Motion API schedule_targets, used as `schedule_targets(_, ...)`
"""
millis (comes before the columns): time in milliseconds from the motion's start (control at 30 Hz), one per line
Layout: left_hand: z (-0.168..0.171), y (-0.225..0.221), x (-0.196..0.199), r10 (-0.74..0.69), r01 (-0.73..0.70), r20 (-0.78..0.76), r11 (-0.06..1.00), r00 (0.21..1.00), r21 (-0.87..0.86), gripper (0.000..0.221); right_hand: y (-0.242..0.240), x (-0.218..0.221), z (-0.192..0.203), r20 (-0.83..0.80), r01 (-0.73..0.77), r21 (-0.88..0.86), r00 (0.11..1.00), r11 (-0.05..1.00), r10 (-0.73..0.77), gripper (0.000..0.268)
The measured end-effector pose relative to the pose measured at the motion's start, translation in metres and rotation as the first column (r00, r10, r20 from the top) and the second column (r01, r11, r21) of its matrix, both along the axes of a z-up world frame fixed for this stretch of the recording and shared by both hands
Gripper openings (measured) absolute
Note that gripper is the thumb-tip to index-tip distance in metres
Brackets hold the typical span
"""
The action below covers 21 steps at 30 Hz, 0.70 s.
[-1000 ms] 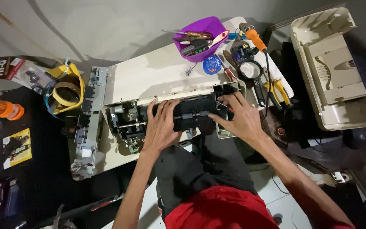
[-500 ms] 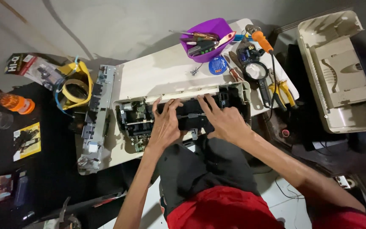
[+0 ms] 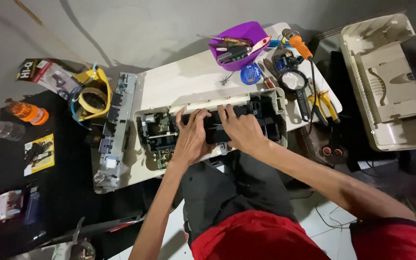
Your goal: Reassembling the internal components and fuser assembly of a printer on a repair bench.
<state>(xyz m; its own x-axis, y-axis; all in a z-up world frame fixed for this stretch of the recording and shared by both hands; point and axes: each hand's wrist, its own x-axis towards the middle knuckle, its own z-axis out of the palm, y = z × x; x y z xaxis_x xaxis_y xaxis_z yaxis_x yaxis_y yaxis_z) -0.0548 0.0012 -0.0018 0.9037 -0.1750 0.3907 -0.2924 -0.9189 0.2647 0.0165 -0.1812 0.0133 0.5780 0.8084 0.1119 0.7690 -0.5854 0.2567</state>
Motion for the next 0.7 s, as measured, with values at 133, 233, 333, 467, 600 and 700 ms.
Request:
schedule_targets(133, -0.012, 0.004, 0.001, 0.004, -0.004, -0.034, 1.0, 0.999, 0.005, 0.083, -0.002, 0.001, -0.001, 0.038, -0.044, 0.034, 0.998, 0.998, 0.043, 0.104)
schedule_targets(233, -0.014, 0.007, -0.003, 0.008, -0.008, -0.008, 1.0, 1.0, 0.018, 0.081, -0.007, 0.003, 0.002, 0.0, -0.053, 0.072, 0.999, 0.996, 0.053, 0.107)
schedule_targets(333, -0.011, 0.011, -0.013, 0.003, -0.003, 0.014, 1.0, 1.0, 0.004, 0.095, -0.013, 0.0, 0.006, -0.043, -0.063, 0.13, 0.997, 0.99, 0.069, 0.105)
schedule_targets(467, -0.007, 0.03, -0.037, 0.14, -0.153, 0.097, 0.979, 0.985, 0.136, 0.107, -0.017, 0.0, 0.007, -0.078, -0.029, 0.152, 0.996, 0.988, 0.041, 0.106)
schedule_targets(600, -0.001, 0.049, -0.056, 0.29, -0.336, 0.182, 0.885, 0.939, 0.321, 0.112, -0.015, 0.001, 0.008, -0.136, 0.009, 0.173, 0.991, 0.985, 0.015, 0.097)
schedule_targets(700, -0.011, 0.048, -0.054, 0.322, -0.374, 0.262, 0.91, 0.91, 0.179, 0.113, -0.017, -0.005, 0.015, -0.127, 0.019, 0.171, 0.992, 0.985, 0.003, 0.093)
